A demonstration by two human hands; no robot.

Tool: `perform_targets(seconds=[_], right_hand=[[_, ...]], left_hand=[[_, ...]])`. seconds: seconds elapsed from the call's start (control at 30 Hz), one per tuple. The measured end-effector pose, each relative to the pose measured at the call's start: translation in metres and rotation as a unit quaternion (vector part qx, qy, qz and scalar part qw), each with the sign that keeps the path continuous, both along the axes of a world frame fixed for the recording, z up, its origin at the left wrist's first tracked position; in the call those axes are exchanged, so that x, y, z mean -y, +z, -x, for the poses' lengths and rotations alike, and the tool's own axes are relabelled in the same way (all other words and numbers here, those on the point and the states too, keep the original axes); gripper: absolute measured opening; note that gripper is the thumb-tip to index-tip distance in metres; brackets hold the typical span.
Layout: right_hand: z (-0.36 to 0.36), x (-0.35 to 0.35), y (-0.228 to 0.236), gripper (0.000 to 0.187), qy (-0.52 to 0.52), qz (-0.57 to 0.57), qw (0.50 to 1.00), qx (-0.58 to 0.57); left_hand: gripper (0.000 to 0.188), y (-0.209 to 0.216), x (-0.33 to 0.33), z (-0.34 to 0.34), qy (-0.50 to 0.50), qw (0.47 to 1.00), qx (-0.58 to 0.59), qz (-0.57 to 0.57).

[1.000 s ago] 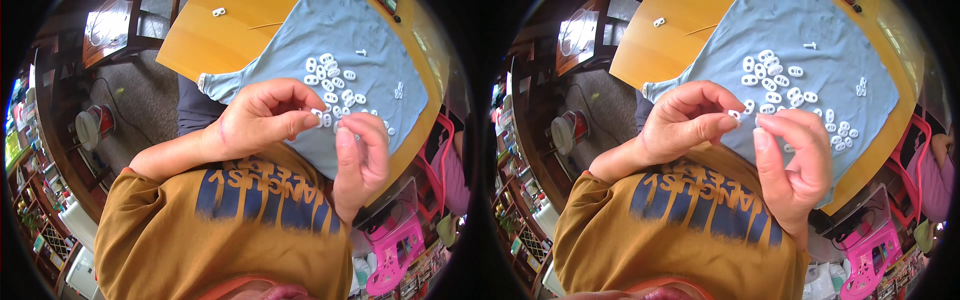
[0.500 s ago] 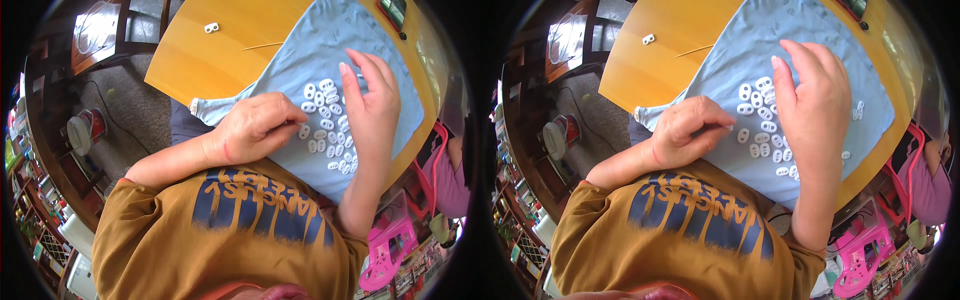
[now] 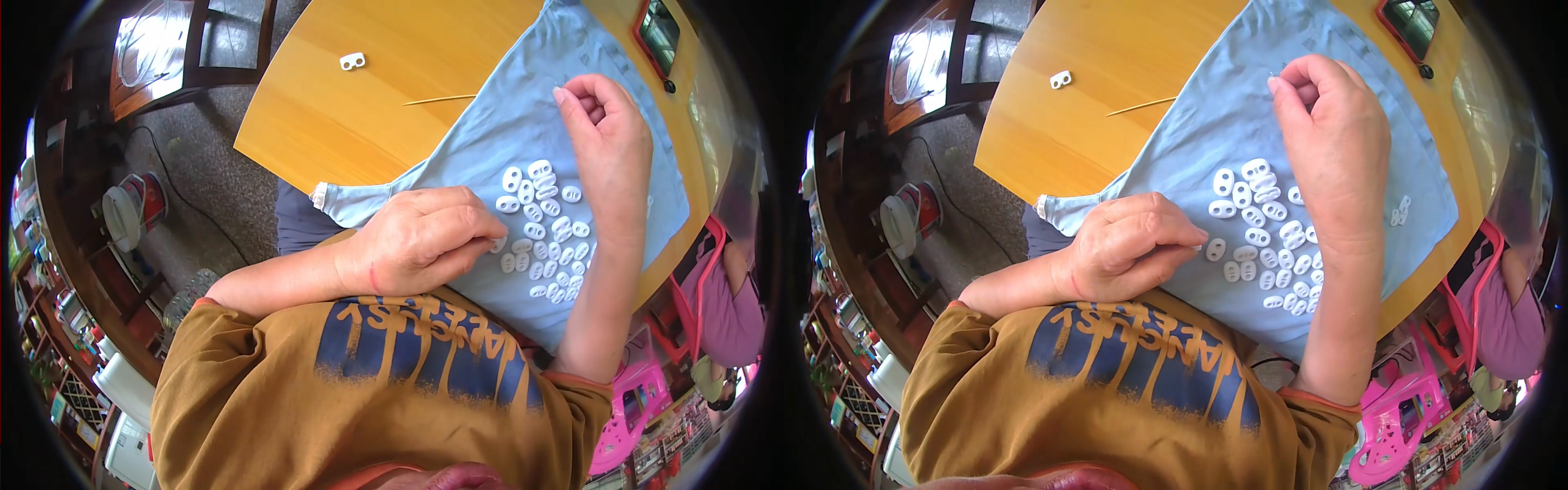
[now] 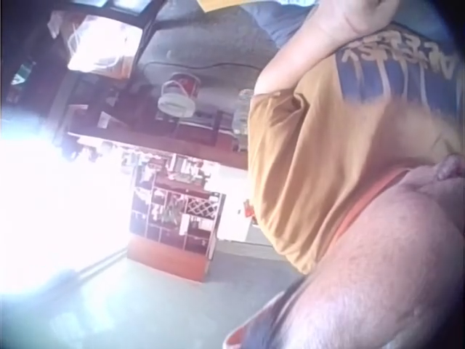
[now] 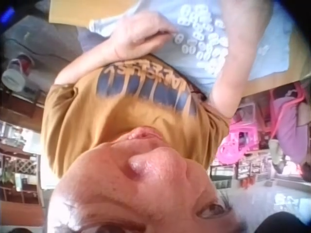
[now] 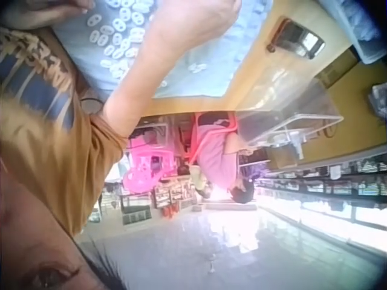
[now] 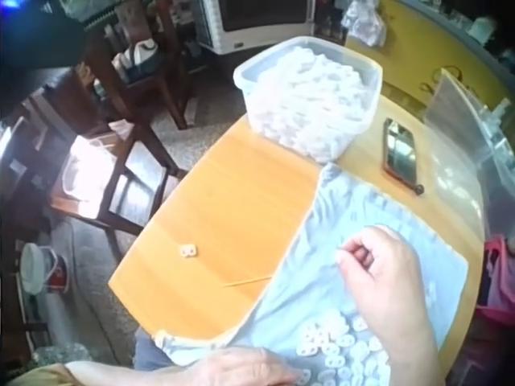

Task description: Inspecting and sorting various small white plastic components on a blue cloth surface.

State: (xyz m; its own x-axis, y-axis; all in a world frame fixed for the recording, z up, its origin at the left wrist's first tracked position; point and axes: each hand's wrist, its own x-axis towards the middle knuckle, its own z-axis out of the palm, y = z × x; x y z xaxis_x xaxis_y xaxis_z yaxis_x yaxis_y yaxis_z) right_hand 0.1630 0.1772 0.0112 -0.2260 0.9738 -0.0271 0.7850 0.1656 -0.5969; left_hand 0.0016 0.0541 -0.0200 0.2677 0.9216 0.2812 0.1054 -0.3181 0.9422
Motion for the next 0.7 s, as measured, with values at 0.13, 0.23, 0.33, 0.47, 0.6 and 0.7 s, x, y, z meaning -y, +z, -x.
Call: perform_targets(seconds=[0.13, 0.23, 0.33, 0.47, 0.6, 0.7], right_hand=[[0.001, -0.001, 0.002, 0.009, 0.042, -0.04, 0.997, 0.047], [0.0, 0.0, 0.002, 0.009, 0.099, -0.13, 0.981, 0.102], [0.005, -0.001, 0.001, 0.009, 0.124, -0.176, 0.967, 0.138], [0.002, -0.001, -0.002, 0.011, 0.138, -0.195, 0.96, 0.148], [-0.002, 0.007, 0.004, 0.009, 0.124, -0.197, 0.969, 0.087], [-0.004, 0.024, 0.014, 0.007, 0.065, -0.133, 0.989, -0.004]], left_hand=[[0.022, 0.0, 0.0, 0.0, 0.003, 1.0, 0.005, -0.002], [0.021, 0.002, 0.001, -0.001, 0.008, 1.0, -0.006, -0.006], [0.021, -0.001, 0.001, 0.001, 0.014, 1.0, -0.006, -0.004], [0.021, 0.0, 0.004, -0.002, 0.023, 1.0, -0.011, -0.001], [0.02, 0.0, 0.005, -0.003, 0.029, 0.999, -0.012, -0.003], [0.018, 0.001, 0.005, -0.002, 0.034, 0.999, -0.01, -0.008]])
